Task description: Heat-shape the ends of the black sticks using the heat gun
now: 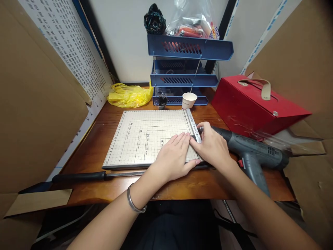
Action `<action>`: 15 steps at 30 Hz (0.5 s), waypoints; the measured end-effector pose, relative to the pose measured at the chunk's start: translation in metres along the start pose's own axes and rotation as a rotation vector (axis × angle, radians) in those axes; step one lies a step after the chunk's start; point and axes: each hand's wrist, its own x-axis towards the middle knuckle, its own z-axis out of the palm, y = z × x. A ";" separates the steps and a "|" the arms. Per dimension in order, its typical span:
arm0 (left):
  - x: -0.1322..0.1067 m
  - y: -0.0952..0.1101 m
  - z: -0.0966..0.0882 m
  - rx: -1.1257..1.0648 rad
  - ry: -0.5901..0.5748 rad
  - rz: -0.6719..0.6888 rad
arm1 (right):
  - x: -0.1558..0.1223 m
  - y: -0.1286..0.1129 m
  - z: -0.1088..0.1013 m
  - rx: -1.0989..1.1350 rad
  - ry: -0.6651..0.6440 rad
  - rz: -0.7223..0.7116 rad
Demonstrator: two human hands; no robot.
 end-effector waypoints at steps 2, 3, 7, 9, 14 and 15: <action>0.000 0.000 0.001 0.000 0.008 -0.002 | 0.000 0.000 0.000 0.005 -0.003 -0.006; 0.000 0.000 0.001 0.000 0.012 -0.002 | -0.001 0.000 0.000 0.006 -0.001 -0.011; 0.000 -0.001 0.003 -0.003 0.026 0.007 | -0.001 -0.003 0.002 -0.005 0.015 -0.014; 0.000 -0.001 0.004 0.001 0.034 0.010 | -0.001 -0.003 0.002 0.001 0.022 -0.011; 0.000 -0.001 0.003 0.024 0.015 0.011 | -0.017 0.011 -0.015 0.111 0.087 -0.001; 0.000 -0.001 0.002 0.028 0.004 0.009 | -0.025 0.017 -0.020 0.142 0.119 0.011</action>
